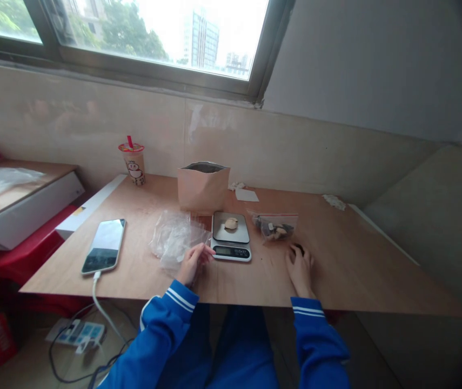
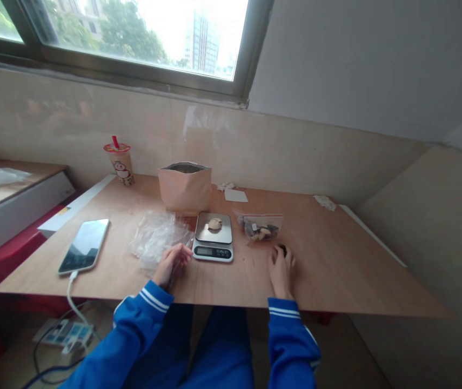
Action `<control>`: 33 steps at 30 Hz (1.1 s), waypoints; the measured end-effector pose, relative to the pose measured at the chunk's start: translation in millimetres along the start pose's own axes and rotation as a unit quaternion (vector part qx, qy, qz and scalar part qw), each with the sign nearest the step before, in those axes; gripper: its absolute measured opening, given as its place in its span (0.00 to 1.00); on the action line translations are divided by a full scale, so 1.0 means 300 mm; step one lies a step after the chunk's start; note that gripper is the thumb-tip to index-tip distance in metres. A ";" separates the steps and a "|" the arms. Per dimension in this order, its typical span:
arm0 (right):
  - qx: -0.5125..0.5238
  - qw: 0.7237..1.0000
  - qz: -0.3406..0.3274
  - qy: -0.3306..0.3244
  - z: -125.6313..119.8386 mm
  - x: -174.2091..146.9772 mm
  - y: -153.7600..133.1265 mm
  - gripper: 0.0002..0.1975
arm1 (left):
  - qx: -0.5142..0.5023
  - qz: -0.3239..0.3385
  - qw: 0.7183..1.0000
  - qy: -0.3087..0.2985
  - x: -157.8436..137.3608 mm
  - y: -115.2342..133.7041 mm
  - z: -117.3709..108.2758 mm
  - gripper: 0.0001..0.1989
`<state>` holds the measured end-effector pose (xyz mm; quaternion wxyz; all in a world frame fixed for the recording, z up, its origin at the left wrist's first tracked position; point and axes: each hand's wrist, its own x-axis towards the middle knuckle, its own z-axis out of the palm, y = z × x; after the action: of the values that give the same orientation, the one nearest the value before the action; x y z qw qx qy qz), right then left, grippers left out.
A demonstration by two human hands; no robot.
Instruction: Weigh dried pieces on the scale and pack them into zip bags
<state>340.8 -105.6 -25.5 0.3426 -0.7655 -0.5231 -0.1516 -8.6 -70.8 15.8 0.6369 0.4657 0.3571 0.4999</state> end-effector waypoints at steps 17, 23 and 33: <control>0.280 0.949 0.005 -0.143 -0.108 0.111 -0.519 0.23 | -0.021 -0.019 0.999 0.021 0.000 -0.002 0.003 0.23; 0.200 0.975 0.046 -0.082 -0.056 -0.101 -0.266 0.22 | -0.004 -0.004 1.000 0.012 0.004 -0.009 -0.001 0.23; 0.121 0.989 -0.053 -0.068 -0.078 -0.179 -0.292 0.15 | 0.317 0.186 0.930 0.023 -0.033 0.045 0.048 0.20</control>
<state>242.7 -139.9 -8.1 0.3879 -0.6983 -0.5993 -0.0522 -1.9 -82.8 33.0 0.3437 0.6899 0.4183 0.4805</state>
